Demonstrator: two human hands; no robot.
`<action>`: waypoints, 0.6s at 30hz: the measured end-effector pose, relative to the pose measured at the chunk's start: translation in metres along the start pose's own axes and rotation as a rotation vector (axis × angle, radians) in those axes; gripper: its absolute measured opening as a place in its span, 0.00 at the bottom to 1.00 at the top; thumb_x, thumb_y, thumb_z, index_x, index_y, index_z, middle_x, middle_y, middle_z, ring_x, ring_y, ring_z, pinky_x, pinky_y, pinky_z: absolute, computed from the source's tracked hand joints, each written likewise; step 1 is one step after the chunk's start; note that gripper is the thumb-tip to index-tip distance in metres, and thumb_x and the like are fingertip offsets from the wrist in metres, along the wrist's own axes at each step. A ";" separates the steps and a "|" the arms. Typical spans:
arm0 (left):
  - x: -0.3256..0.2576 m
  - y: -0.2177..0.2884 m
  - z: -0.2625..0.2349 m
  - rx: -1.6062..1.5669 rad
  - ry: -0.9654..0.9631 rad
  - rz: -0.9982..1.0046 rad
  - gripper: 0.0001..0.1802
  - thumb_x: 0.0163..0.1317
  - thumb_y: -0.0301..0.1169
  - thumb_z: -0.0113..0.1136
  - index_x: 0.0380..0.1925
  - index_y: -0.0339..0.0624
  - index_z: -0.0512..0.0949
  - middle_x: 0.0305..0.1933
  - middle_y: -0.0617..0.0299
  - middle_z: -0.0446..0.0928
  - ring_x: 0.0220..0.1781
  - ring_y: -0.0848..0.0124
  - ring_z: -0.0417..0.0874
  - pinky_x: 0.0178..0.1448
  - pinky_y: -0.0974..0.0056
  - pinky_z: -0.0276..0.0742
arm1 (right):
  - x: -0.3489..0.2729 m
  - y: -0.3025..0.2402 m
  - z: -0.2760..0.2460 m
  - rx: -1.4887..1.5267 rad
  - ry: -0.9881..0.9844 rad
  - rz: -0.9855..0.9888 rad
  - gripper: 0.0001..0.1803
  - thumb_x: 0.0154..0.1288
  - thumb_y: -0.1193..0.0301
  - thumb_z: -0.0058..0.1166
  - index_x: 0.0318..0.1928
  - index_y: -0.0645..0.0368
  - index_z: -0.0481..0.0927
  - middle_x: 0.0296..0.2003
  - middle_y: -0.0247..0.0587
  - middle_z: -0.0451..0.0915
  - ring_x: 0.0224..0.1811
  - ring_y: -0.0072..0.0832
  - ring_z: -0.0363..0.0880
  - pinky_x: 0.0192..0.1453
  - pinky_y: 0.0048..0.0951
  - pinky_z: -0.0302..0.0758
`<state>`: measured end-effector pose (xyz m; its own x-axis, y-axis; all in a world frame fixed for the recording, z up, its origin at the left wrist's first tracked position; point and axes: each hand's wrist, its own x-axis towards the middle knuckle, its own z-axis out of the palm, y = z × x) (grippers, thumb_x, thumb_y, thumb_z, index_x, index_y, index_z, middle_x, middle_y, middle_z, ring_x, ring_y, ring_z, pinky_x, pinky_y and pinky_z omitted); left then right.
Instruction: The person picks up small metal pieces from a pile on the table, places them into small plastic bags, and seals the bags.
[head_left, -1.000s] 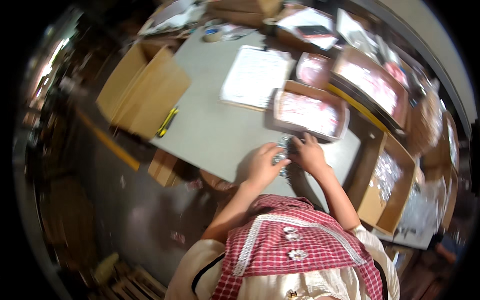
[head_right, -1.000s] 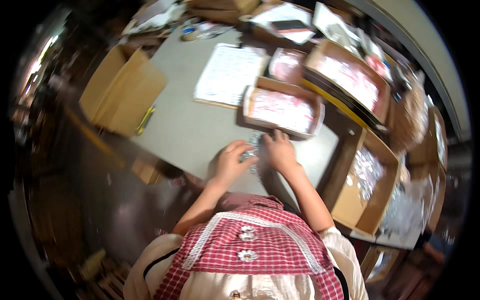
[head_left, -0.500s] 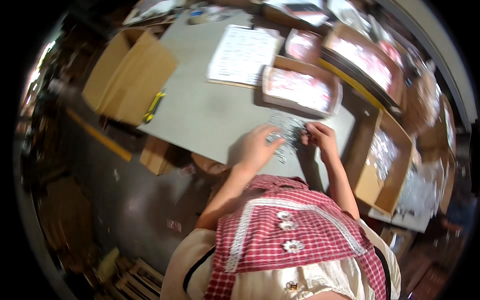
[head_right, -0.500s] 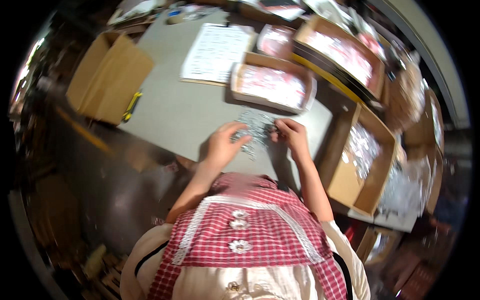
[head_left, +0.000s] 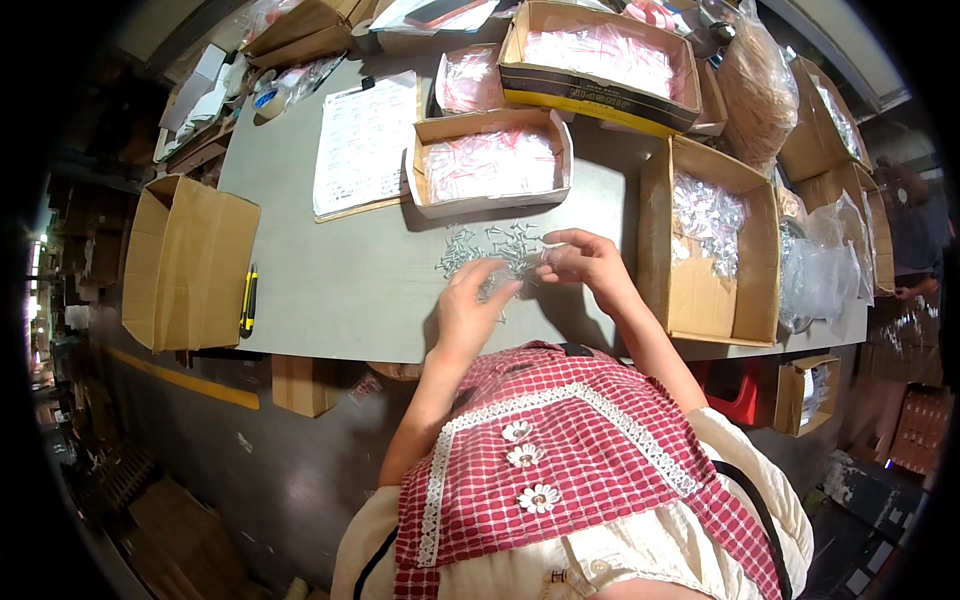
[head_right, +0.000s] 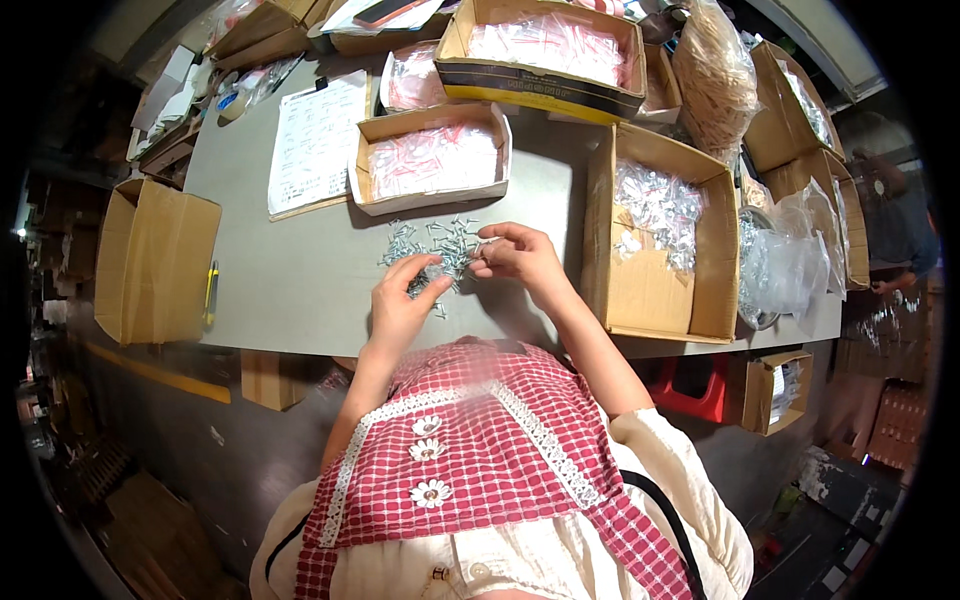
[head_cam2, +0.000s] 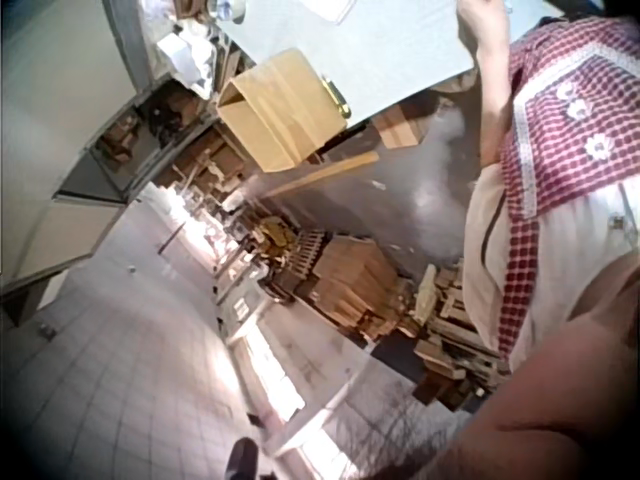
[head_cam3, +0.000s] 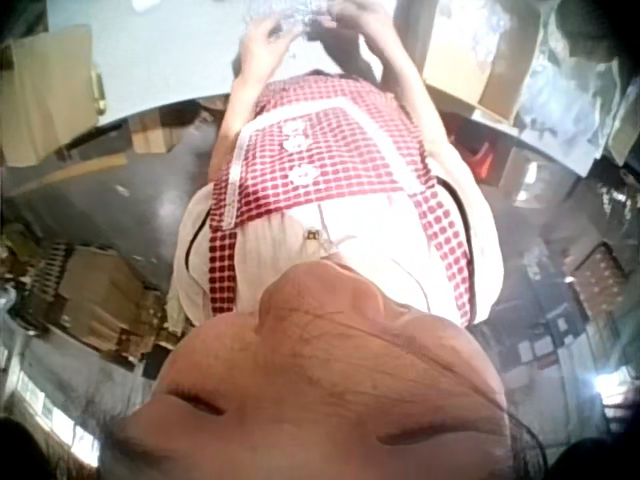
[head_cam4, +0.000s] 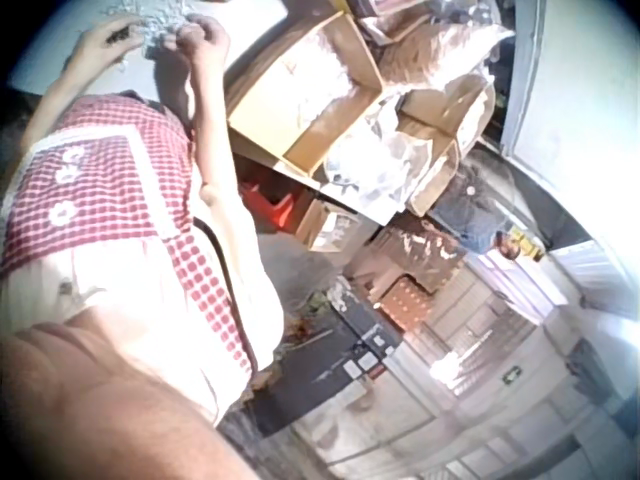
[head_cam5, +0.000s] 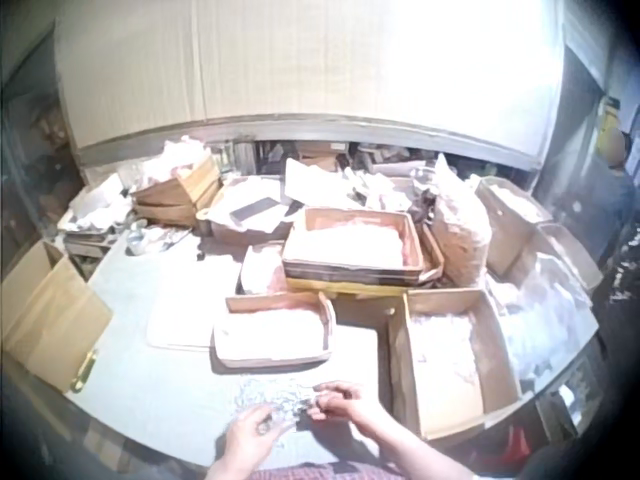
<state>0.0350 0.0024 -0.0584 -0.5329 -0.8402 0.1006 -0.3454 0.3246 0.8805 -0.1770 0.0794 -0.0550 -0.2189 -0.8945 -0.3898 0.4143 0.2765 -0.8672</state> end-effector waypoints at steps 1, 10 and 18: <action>0.001 0.002 0.001 -0.012 -0.017 0.001 0.17 0.56 0.32 0.73 0.45 0.40 0.84 0.48 0.55 0.84 0.52 0.61 0.84 0.57 0.61 0.77 | 0.005 0.009 -0.002 -0.102 0.033 -0.055 0.15 0.71 0.77 0.53 0.55 0.70 0.76 0.44 0.51 0.85 0.42 0.33 0.87 0.48 0.29 0.85; -0.003 -0.001 0.003 -0.016 -0.023 0.086 0.20 0.54 0.30 0.72 0.47 0.38 0.83 0.49 0.54 0.83 0.53 0.59 0.84 0.58 0.59 0.78 | -0.015 -0.019 0.038 -0.583 -0.056 -0.369 0.11 0.66 0.80 0.57 0.49 0.66 0.83 0.39 0.42 0.87 0.37 0.24 0.86 0.41 0.26 0.83; -0.003 -0.002 0.007 -0.075 -0.014 0.125 0.22 0.53 0.28 0.68 0.50 0.39 0.81 0.52 0.51 0.82 0.53 0.53 0.83 0.56 0.56 0.79 | -0.025 -0.035 0.052 -0.758 -0.197 -0.524 0.20 0.59 0.84 0.59 0.53 0.62 0.83 0.45 0.44 0.85 0.41 0.29 0.87 0.48 0.30 0.83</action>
<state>0.0316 0.0072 -0.0642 -0.5787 -0.7893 0.2054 -0.2176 0.3922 0.8938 -0.1403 0.0741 0.0012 -0.0328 -0.9938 0.1065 -0.3950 -0.0850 -0.9147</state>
